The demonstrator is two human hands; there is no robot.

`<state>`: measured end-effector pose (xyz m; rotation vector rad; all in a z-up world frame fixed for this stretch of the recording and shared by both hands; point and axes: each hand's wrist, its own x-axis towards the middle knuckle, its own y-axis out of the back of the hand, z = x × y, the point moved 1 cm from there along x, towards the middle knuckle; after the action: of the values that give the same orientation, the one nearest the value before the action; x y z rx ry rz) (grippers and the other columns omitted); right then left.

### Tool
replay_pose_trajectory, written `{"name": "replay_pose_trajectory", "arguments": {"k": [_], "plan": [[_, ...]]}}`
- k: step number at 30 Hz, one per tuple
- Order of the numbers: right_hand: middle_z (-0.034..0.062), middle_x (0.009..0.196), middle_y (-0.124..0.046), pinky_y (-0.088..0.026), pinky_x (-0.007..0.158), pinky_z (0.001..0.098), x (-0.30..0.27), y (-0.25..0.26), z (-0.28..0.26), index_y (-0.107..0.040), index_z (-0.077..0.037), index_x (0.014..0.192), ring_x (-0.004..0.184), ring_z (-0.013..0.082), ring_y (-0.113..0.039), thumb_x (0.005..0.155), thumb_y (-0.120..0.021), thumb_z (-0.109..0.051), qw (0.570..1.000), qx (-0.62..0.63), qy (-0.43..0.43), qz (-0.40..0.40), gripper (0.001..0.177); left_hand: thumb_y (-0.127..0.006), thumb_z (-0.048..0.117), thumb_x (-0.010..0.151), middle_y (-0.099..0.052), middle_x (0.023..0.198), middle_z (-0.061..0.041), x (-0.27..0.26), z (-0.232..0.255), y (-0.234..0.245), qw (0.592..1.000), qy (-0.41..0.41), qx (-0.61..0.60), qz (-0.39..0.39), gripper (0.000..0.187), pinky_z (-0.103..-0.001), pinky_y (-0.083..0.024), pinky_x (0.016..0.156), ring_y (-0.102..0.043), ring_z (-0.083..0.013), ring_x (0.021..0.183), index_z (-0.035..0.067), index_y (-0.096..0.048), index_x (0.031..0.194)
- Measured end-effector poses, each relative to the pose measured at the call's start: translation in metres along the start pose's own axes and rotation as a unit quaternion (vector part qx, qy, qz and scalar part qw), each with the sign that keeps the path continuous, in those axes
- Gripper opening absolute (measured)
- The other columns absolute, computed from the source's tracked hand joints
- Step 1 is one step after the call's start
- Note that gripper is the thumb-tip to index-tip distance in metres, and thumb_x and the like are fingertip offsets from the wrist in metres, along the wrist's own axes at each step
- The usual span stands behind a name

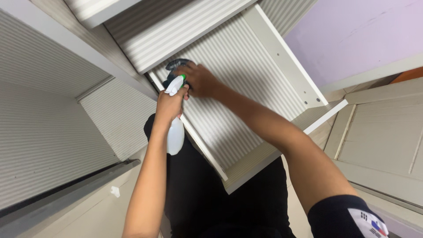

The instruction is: The person sprays a cleaning solution into an open white drawer and wipes the interior surfaces with a dark cloth. The person continues to wipe the drawer's bottom and sides repeatedly.

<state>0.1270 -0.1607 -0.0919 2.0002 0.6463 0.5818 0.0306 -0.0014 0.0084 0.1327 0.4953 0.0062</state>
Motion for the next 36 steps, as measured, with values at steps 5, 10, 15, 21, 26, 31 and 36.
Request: {"name": "replay_pose_trajectory", "arguments": {"k": [5,10,15,21,26,31,36], "plan": [[0.0134,0.132,-0.066,-0.041,0.108,0.0558,-0.003,0.027,0.099,-0.061,-0.014,0.133,0.124,0.0330,-0.060,0.087,-0.080,-0.037,0.985,-0.072,-0.140,0.077,0.055,-0.067,0.031,0.089,-0.061,0.061,-0.002,0.001,-0.002,0.001,1.000,-0.001,0.022,0.000,0.033,-0.034,-0.039,0.041,-0.046,-0.0136,0.035,0.003,-0.067,0.072],[0.0214,0.140,-0.054,-0.037,0.102,0.0599,-0.023,0.043,0.177,-0.042,-0.005,0.145,0.130,0.0364,-0.048,0.091,-0.068,-0.045,0.920,-0.166,-0.335,0.120,0.072,-0.065,0.032,0.087,-0.062,0.063,-0.001,0.001,0.002,0.003,1.000,0.011,0.024,-0.013,0.029,-0.033,-0.041,0.043,-0.047,-0.0142,0.034,0.004,-0.070,0.076],[0.0251,0.138,-0.053,-0.040,0.100,0.0585,-0.006,0.011,0.131,-0.042,-0.001,0.145,0.129,0.0400,-0.047,0.093,-0.066,-0.043,0.926,-0.143,-0.343,0.073,0.071,-0.064,0.028,0.084,-0.066,0.066,0.001,-0.002,-0.004,0.007,1.000,-0.012,-0.001,-0.010,0.024,-0.033,-0.042,0.043,-0.048,-0.0134,0.035,0.011,-0.076,0.095],[0.0164,0.133,-0.066,-0.049,0.098,0.0492,0.017,-0.045,-0.018,-0.059,-0.007,0.133,0.123,0.0347,-0.059,0.081,-0.077,-0.025,0.994,-0.050,-0.062,0.068,0.058,-0.072,0.032,0.095,-0.065,0.065,-0.009,-0.030,-0.028,0.018,0.986,-0.082,0.092,0.109,0.031,-0.034,-0.046,0.058,-0.060,-0.0164,0.057,0.002,-0.076,0.092],[0.0145,0.127,-0.068,-0.046,0.096,0.0485,0.014,-0.023,-0.034,-0.057,-0.016,0.140,0.116,0.0301,-0.062,0.077,-0.080,-0.027,0.998,-0.032,-0.058,-0.018,0.068,-0.071,0.021,0.089,-0.068,0.071,-0.005,-0.041,-0.039,0.016,0.976,-0.161,0.059,0.130,0.018,-0.034,-0.050,0.061,-0.064,-0.0155,0.062,0.005,-0.074,0.097],[0.0200,0.133,-0.062,-0.033,0.110,0.0591,-0.011,0.028,0.058,-0.053,-0.015,0.142,0.126,0.0356,-0.057,0.087,-0.079,-0.039,0.967,-0.106,-0.226,0.052,0.065,-0.069,0.020,0.095,-0.065,0.067,-0.007,-0.043,-0.036,0.014,0.980,-0.145,0.065,0.118,0.016,-0.034,-0.049,0.059,-0.062,-0.0148,0.060,0.004,-0.073,0.098],[0.0242,0.131,-0.062,-0.033,0.113,0.0561,-0.053,0.069,0.127,-0.044,-0.009,0.150,0.126,0.0357,-0.057,0.096,-0.065,-0.046,0.891,-0.142,-0.431,0.036,0.069,-0.067,0.020,0.096,-0.063,0.066,-0.005,-0.043,-0.032,0.014,0.982,-0.145,0.061,0.101,0.018,-0.033,-0.047,0.056,-0.059,-0.0129,0.058,0.004,-0.073,0.100]]}}
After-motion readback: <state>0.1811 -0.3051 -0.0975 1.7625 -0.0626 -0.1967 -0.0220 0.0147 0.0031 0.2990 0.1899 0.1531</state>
